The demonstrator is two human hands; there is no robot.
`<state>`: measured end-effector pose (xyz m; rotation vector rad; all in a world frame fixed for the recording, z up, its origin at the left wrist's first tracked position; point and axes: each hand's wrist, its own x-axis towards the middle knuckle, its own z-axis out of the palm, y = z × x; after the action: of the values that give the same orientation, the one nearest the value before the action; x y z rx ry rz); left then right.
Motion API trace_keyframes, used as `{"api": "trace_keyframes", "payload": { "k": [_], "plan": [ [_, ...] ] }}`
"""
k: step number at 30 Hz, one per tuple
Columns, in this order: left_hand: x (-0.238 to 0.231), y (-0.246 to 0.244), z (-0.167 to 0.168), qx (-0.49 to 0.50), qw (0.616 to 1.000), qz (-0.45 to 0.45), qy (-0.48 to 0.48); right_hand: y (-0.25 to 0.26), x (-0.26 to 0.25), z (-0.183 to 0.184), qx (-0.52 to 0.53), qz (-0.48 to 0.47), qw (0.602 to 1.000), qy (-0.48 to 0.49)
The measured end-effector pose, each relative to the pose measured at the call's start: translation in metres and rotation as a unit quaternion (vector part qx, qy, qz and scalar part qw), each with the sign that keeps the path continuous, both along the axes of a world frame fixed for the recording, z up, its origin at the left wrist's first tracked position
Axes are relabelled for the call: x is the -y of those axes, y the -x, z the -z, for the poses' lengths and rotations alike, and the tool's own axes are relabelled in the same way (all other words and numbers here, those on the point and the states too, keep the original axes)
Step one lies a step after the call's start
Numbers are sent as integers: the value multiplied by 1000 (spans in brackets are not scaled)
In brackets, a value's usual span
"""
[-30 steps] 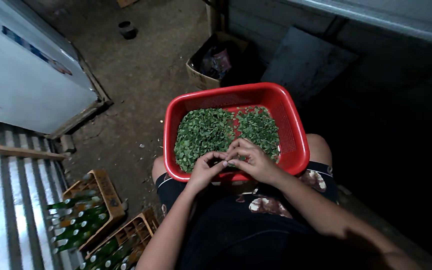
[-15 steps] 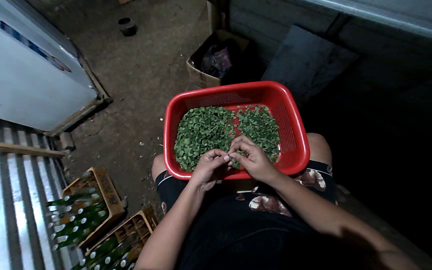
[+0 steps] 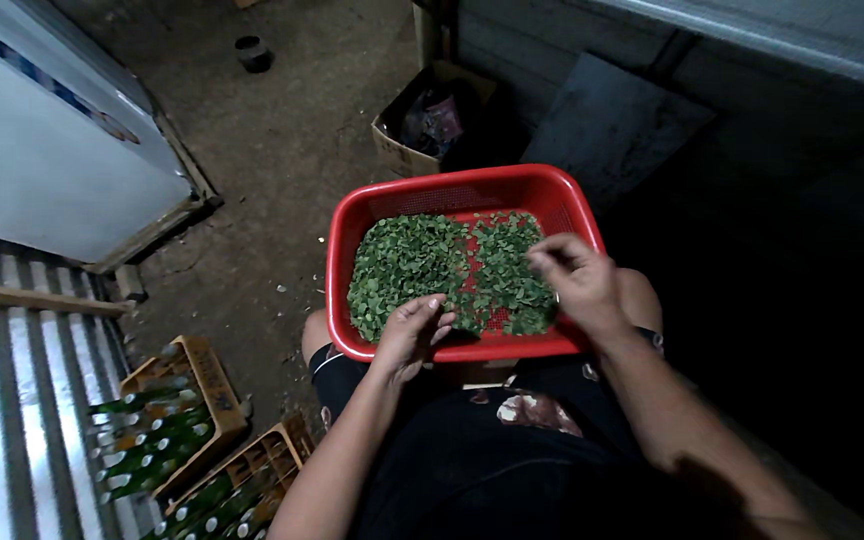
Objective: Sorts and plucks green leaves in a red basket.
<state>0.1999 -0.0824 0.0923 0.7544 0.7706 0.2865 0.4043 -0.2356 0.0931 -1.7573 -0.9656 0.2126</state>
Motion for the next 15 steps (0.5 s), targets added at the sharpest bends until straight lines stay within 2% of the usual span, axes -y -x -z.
{"api": "trace_keyframes", "payload": {
  "k": [3,5,6,10,13,15],
  "plan": [
    [-2,1,-3,-10,1000,-13,21,-55,37,-21,164,172,965,112],
    [-3,1,-3,-7,1000,-3,7,-69,49,-28,187,211,951,126],
    [-3,1,-3,-3,1000,5,-4,-64,48,-32,180,197,956,119],
    [2,-1,-3,5,999,31,-26,-5,16,-22,110,-17,992,51],
    [3,0,-5,4,998,49,-42,32,-13,-1,121,-177,975,52],
    [2,1,-7,6,997,56,-52,46,-26,5,134,-219,964,66]
  ]
}}
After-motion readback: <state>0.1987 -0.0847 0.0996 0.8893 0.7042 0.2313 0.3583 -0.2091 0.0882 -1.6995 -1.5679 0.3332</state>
